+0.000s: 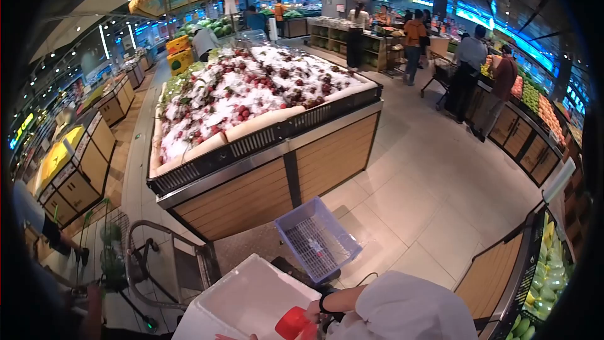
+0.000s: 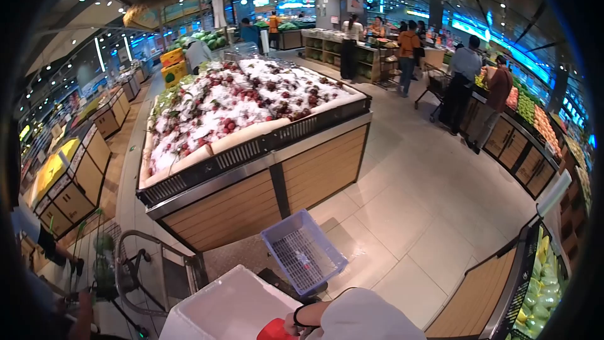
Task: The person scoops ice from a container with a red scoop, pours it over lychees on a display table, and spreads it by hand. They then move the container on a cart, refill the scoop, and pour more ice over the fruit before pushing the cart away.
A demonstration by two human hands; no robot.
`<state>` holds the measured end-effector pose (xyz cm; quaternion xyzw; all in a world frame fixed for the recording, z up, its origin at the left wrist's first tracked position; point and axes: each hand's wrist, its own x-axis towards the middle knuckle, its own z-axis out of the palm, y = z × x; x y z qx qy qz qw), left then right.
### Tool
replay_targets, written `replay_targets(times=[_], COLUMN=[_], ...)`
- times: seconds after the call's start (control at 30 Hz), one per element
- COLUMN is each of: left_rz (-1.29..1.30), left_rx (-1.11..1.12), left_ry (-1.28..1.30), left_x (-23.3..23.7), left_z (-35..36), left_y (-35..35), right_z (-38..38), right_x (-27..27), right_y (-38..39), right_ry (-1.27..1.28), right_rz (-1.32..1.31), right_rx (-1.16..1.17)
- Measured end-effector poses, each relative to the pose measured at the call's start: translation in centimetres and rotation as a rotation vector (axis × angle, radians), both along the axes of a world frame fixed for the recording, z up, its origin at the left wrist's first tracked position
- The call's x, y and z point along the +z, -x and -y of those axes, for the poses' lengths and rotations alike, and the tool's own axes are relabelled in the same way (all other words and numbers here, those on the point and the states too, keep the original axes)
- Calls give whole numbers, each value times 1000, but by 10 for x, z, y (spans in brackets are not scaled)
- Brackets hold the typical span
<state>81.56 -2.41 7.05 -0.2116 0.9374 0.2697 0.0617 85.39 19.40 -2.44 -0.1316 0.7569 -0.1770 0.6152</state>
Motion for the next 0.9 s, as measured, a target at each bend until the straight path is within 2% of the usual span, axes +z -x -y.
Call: replay_targets(times=[0.17,0.2,0.27,0.3,0.37,0.43,0.5,0.57,0.6,0.7,0.73,0.77,0.8,0.83,0.9], left_rz=[1,10,15,8,-4,-58,-57,-60,-59,-60,-71,-79,-75,-89,-117], left_rx=[20,6,28,2,28,-32,-12,-46,-37,-24,-40,-40,23,-27,-73], left_ry=[2,7,9,8,9,-2,16,-28,-22,-40,-35,-29,-24,-32,-35], left_x=[5,3,3,6,15,23,11,14,15,18,16,14,14,17,25], left_z=[1,4,5,3,0,-5,-5,-6,-6,-11,-13,-15,-18,-24,-32], left_y=[0,1,2,1,-3,-6,-1,-2,-2,0,3,3,2,4,8], right_z=[-7,-6,-13,-17,-20,-38,-49,-77,-80,-88,-87,-87,-89,-91,-81], right_x=[-36,-68,-71,-82,-128,-138,-94,-110,-122,-143,-107,-83,-66,-60,-144], right_y=[2,1,-4,-1,3,-12,-7,4,8,18,21,13,9,20,38], right_ry=[42,48,35,31,248,368,281,405,406,-100,-7,-13,30,81,-52], right_rz=[21,101,183,181,213,-168,277,697,701,276,250,255,181,104,329], right_rx=[-1,-147,-484,-447,-114,-309,-782,-861,-850,-653,-395,-357,-463,-548,-238])
